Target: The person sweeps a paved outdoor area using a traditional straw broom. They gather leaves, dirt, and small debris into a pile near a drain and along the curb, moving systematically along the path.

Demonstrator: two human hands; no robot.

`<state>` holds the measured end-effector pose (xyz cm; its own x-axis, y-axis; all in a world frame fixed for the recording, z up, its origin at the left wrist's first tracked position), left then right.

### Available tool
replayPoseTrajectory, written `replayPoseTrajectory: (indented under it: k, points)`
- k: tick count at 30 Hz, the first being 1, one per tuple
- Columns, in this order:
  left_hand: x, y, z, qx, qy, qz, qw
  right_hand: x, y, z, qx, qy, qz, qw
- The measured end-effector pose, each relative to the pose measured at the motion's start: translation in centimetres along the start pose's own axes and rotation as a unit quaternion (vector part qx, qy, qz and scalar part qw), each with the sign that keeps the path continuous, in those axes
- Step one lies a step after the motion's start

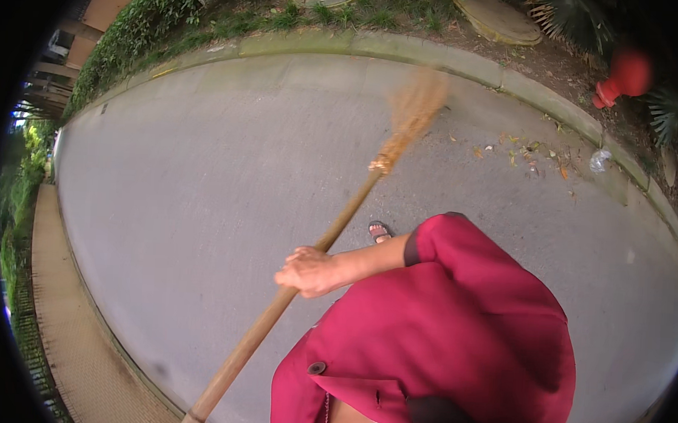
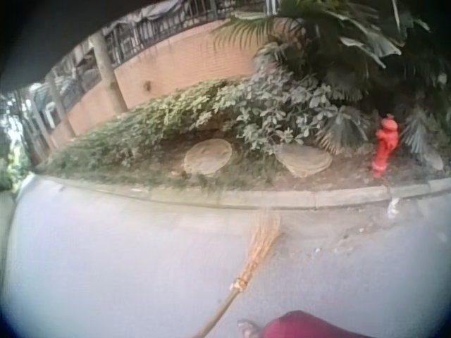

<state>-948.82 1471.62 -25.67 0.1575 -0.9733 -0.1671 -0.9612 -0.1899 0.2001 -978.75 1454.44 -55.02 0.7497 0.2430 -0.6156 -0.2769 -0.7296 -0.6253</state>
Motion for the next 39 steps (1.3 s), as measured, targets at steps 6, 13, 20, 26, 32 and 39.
replayPoseTrajectory:
  k: [6,13,20,26,32,39]
  points:
    - [-3.7,6.3,1.2,-0.253,-0.015,0.291,0.923,4.8,-2.2,3.7,0.012,-0.028,-0.091,0.995]
    - [4.3,4.7,18.2,-0.418,-0.29,0.385,0.77,1.2,4.3,22.9,0.3,-0.121,-0.002,0.946]
    - [-5.3,0.3,16.4,-0.467,-0.166,0.412,0.765,-0.6,-0.7,21.5,0.164,-0.143,0.006,0.976]
    - [-16.1,10.1,13.3,-0.137,-0.117,0.204,0.962,-6.0,0.0,20.1,0.048,-0.036,0.035,0.998]
    - [-16.3,27.6,19.6,-0.311,-0.152,0.449,0.824,-10.0,7.0,35.0,0.148,-0.029,0.042,0.988]
    - [-16.9,33.9,27.8,-0.375,-0.313,0.432,0.758,-18.4,4.0,52.8,0.288,-0.086,0.074,0.951]
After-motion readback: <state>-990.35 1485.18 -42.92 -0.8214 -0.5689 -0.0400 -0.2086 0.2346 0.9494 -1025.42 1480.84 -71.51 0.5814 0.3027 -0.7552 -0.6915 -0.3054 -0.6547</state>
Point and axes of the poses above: each hand's wrist, its own z-axis away from the middle knuckle, its own x-axis out of the palm, y = z × x, the point moved 8 cm from there along -z, towards the middle knuckle, and after that the axes turned 8 degrees about -x, right-handed, at the moved point
